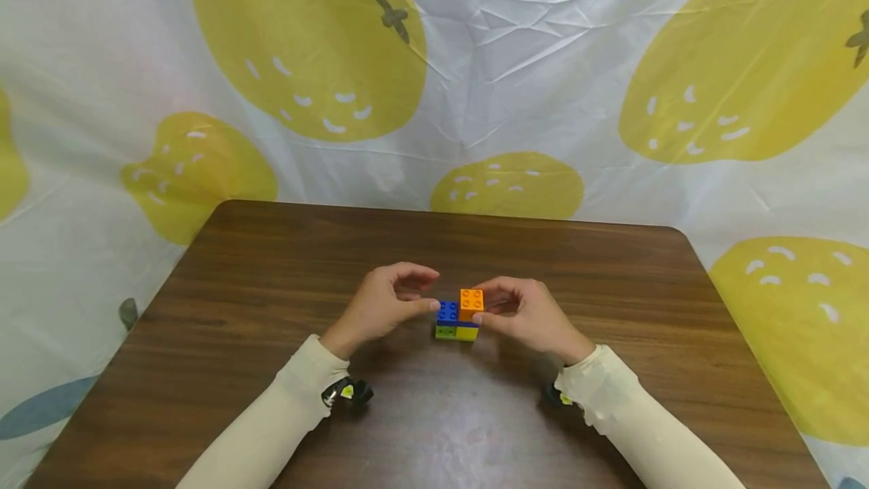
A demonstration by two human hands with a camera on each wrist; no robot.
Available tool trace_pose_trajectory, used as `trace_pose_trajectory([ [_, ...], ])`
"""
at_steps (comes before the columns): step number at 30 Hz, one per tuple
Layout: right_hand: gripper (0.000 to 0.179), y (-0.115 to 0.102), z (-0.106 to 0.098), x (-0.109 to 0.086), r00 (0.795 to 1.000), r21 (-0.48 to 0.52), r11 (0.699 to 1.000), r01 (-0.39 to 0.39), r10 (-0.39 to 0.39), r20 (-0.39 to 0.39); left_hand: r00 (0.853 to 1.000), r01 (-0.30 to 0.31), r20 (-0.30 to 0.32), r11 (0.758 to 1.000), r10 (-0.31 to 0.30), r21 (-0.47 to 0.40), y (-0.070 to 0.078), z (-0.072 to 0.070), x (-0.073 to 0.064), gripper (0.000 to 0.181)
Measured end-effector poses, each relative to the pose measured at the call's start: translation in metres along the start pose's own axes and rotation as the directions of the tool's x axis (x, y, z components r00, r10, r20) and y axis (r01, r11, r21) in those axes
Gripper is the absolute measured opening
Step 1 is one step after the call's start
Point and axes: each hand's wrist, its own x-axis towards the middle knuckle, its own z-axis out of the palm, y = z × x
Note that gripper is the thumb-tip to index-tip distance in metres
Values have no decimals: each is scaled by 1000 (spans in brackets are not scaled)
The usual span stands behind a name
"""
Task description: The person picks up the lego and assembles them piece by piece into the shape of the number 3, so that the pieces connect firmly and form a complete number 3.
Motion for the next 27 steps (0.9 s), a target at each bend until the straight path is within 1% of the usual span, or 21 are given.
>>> trace_pose_trajectory([
  [5,36,2,1,0,1000,10,1000,3,-3,0,1000,21,-22,1000,-21,1,-5,-6,-2,41],
  [12,36,3,2,0,1000,16,1000,8,-7,-7,999,22,-41,999,-21,23,-13,-18,-7,41],
  [19,37,1,3,-1,1000,15,1000,8,-8,-2,997,46,-68,995,-40,90,-24,-31,-13,43],
  [22,38,0,2,-1,1000,15,1000,10,-10,-1,996,62,-77,992,-54,106,-30,-36,-15,44],
  [27,37,-1,0,-2,1000,4,1000,7,-7,1,992,106,-83,986,-96,128,-40,-44,-18,44],
])
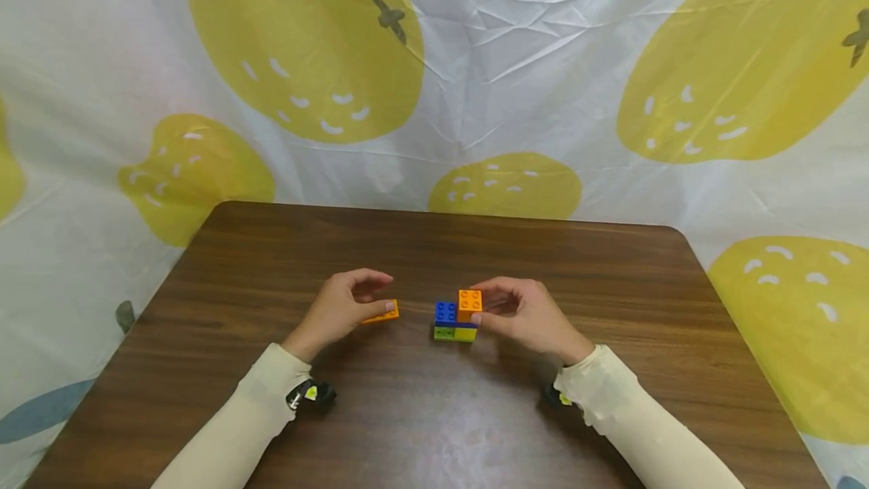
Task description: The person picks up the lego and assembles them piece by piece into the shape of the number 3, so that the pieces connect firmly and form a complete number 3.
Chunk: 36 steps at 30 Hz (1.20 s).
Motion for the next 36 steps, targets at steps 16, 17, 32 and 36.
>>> trace_pose_trajectory([
  [16,39,-3,-3,-3,1000,12,1000,9,-8,-7,996,84,21,982,-89,171,-22,-13,-6,41],
  [17,38,-3,-4,-3,1000,11,1000,7,-7,-9,995,88,23,981,-94,174,-21,-13,-6,41],
  [32,35,0,-3,-3,1000,17,1000,-16,17,-14,988,118,73,966,-138,230,-22,-16,-8,41],
  [36,35,0,-3,-3,1000,21,1000,-20,20,-13,987,120,75,961,-143,251,-21,-15,-8,39],
])
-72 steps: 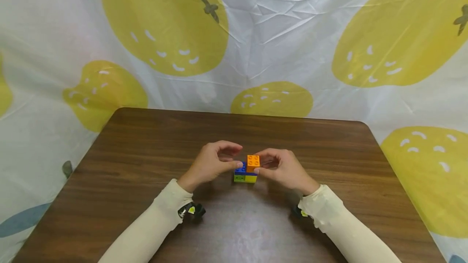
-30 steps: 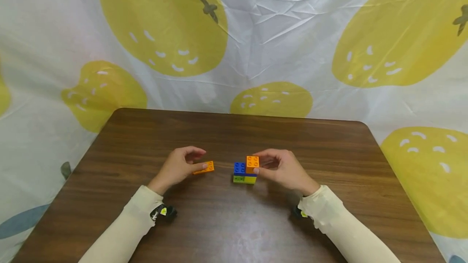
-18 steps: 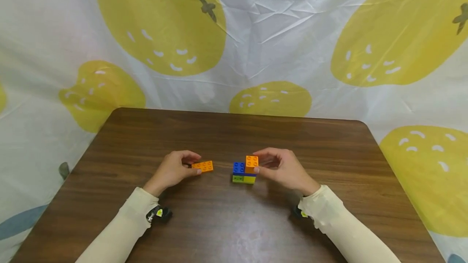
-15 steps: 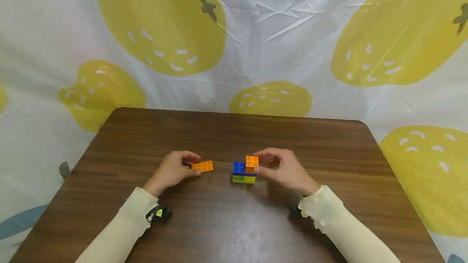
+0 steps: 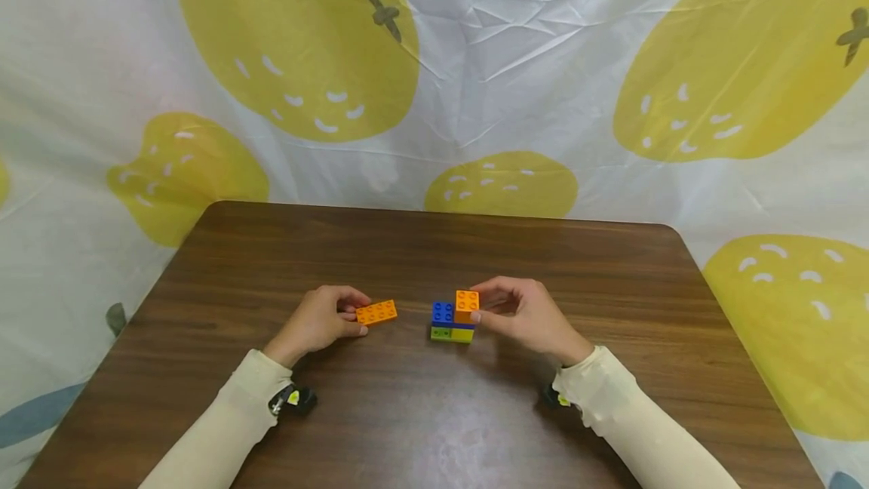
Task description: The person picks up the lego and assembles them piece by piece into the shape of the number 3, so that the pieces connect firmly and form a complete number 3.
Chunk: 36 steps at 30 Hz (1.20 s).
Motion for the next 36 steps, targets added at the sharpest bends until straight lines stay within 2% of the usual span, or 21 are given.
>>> trace_pose_trajectory([
  [6,35,-1,0,0,1000,2,1000,-12,12,3,1000,-7,-9,1000,8,22,-2,-1,-1,36],
  [13,35,-1,0,0,1000,5,1000,-10,10,5,999,-14,-34,999,12,-39,-3,-2,-3,36],
  [20,34,1,0,0,1000,5,1000,-1,1,3,998,2,-57,995,-8,-99,-3,-5,-6,37],
  [25,34,2,1,0,1000,13,1000,1,-1,4,998,-25,-65,992,17,-127,-3,-7,-8,37],
  [32,34,2,0,-1,1000,18,1000,12,-12,8,997,-42,-67,981,30,-187,7,-12,-12,38],
  [36,34,2,0,0,1000,17,1000,18,-18,13,997,-60,-67,980,48,-190,16,-15,-15,37],
])
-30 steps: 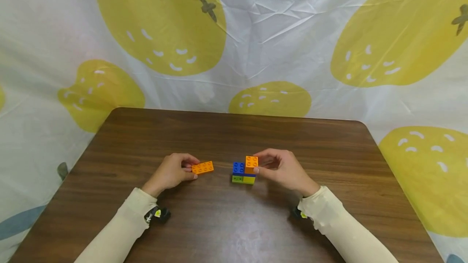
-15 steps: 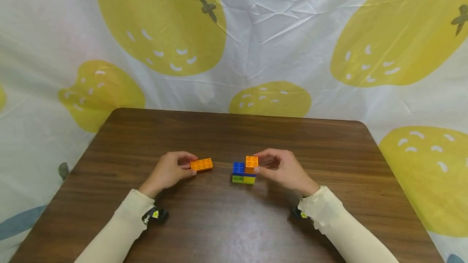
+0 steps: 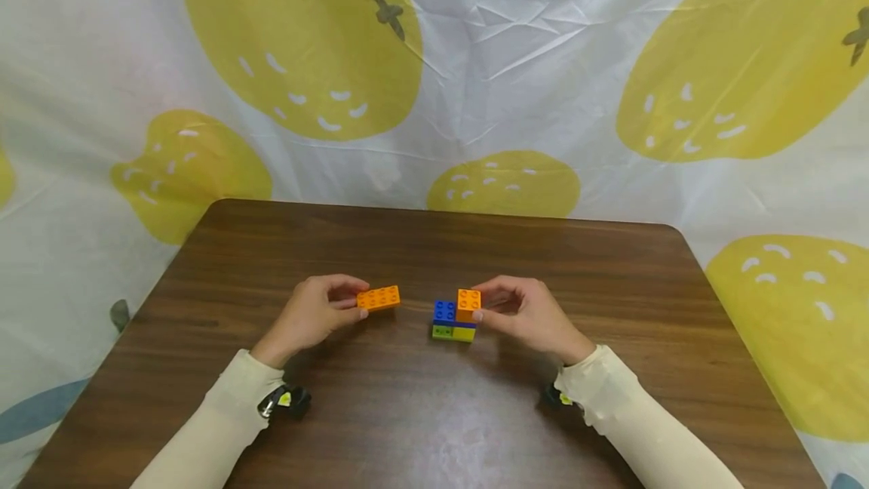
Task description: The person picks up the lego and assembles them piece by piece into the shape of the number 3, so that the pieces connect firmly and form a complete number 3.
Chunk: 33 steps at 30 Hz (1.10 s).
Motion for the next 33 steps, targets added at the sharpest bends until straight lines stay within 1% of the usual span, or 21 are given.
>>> trace_pose_trajectory([
  [5,33,0,-1,0,1000,7,1000,1,-2,7,999,-30,10,1000,30,5,9,-1,0,38],
  [10,32,0,0,0,1000,2,1000,-2,2,9,998,-58,21,998,58,-18,15,1,0,40],
  [13,32,0,0,1,1000,-2,1000,1,-1,9,996,-82,41,996,83,-23,19,1,-1,42],
  [18,32,1,1,2,1000,-2,1000,7,-7,4,994,-98,49,995,97,15,27,3,-1,43],
  [25,33,2,2,3,1000,-8,1000,15,-15,-2,990,-136,58,988,132,70,39,6,4,37],
  [29,33,2,3,4,1000,-8,1000,21,-21,-2,988,-147,67,987,143,68,48,7,6,36],
  [33,33,2,5,4,1000,-5,1000,15,-15,0,987,-144,80,989,140,44,54,7,6,37],
])
